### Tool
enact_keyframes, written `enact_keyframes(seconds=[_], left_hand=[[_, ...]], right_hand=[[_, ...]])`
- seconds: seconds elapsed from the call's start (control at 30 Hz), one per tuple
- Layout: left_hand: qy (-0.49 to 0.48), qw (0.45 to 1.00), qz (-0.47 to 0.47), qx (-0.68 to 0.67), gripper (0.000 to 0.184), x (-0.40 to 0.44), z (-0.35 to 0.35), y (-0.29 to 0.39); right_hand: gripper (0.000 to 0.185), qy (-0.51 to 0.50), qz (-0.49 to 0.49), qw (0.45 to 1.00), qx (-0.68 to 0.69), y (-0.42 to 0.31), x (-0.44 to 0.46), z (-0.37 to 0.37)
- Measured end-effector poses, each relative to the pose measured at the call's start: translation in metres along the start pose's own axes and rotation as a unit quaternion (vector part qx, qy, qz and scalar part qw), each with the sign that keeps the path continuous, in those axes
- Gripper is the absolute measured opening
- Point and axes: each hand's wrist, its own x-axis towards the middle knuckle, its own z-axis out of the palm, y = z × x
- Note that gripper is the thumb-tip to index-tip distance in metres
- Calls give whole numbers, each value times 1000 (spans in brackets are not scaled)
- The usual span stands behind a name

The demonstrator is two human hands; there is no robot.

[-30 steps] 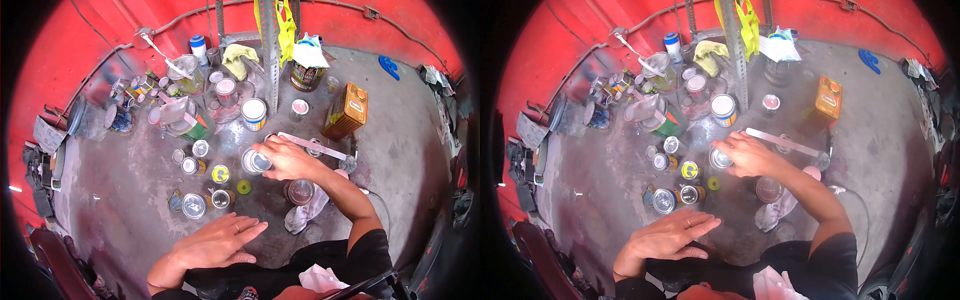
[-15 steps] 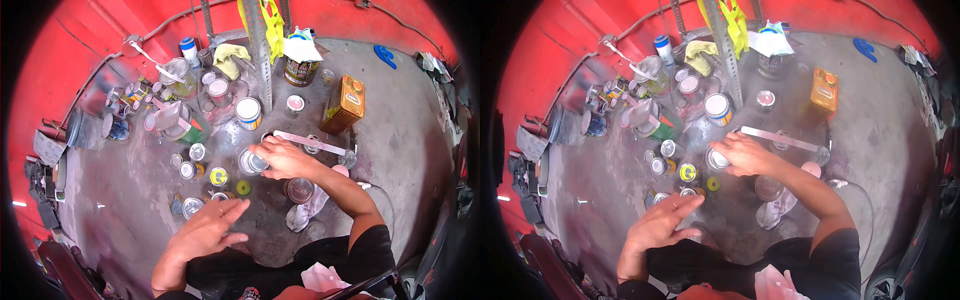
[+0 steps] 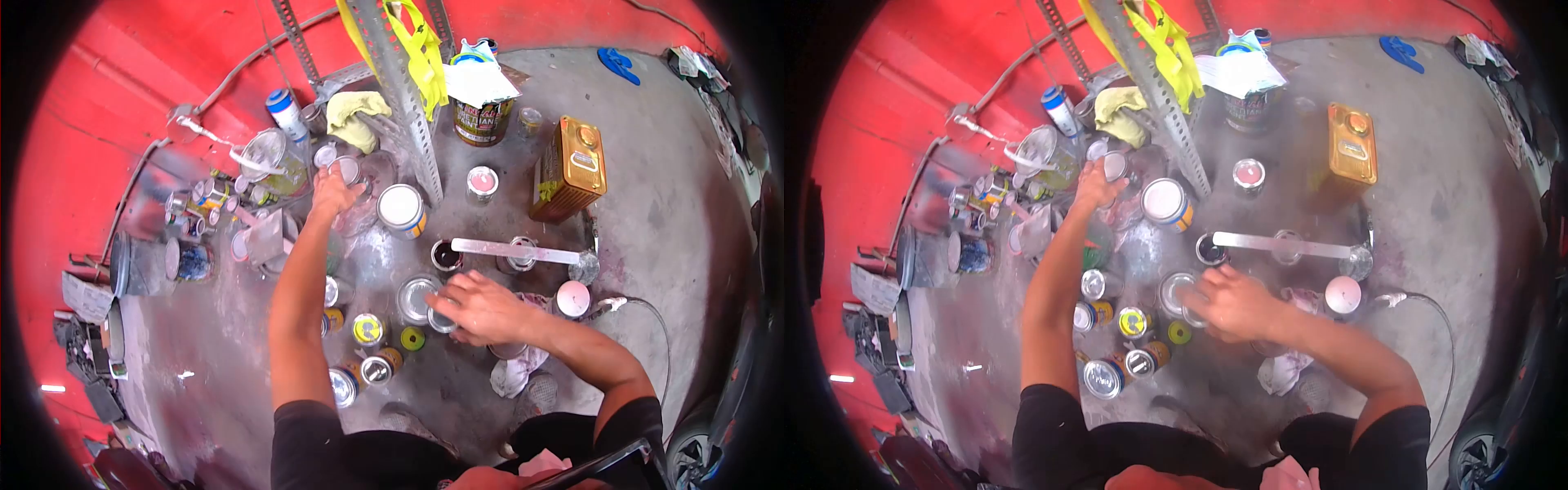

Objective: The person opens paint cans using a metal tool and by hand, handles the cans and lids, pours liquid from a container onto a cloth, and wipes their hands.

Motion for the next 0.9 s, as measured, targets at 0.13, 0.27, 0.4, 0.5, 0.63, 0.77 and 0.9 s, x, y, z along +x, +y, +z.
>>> enact_keyframes(seconds=[0.13,0.27,0.4,0.5,0.63,0.77,0.9], left_hand=[[14,994,-66,88,119,51,16,1],[-19,998,-61,23,126,88,34,-35],[-35,999,-27,14,122,98,41,-48],[-65,996,-30,-49,118,99,32,-62],[13,971,-92,-219,107,86,29,-76],[125,975,-125,-138,111,86,-2,-76],[37,984,-62,-166,114,97,-18,-85]], right_hand=[[70,-5,44,999,-1,-2,-15,-5],[69,-8,60,998,3,-7,-30,-9],[69,-27,80,996,0,-11,-36,-16],[69,-24,80,997,5,-10,-30,-19],[68,-2,61,998,0,-10,-18,-21],[68,-1,48,999,0,-10,-11,-18],[68,-11,46,999,-4,-9,-6,-19]])
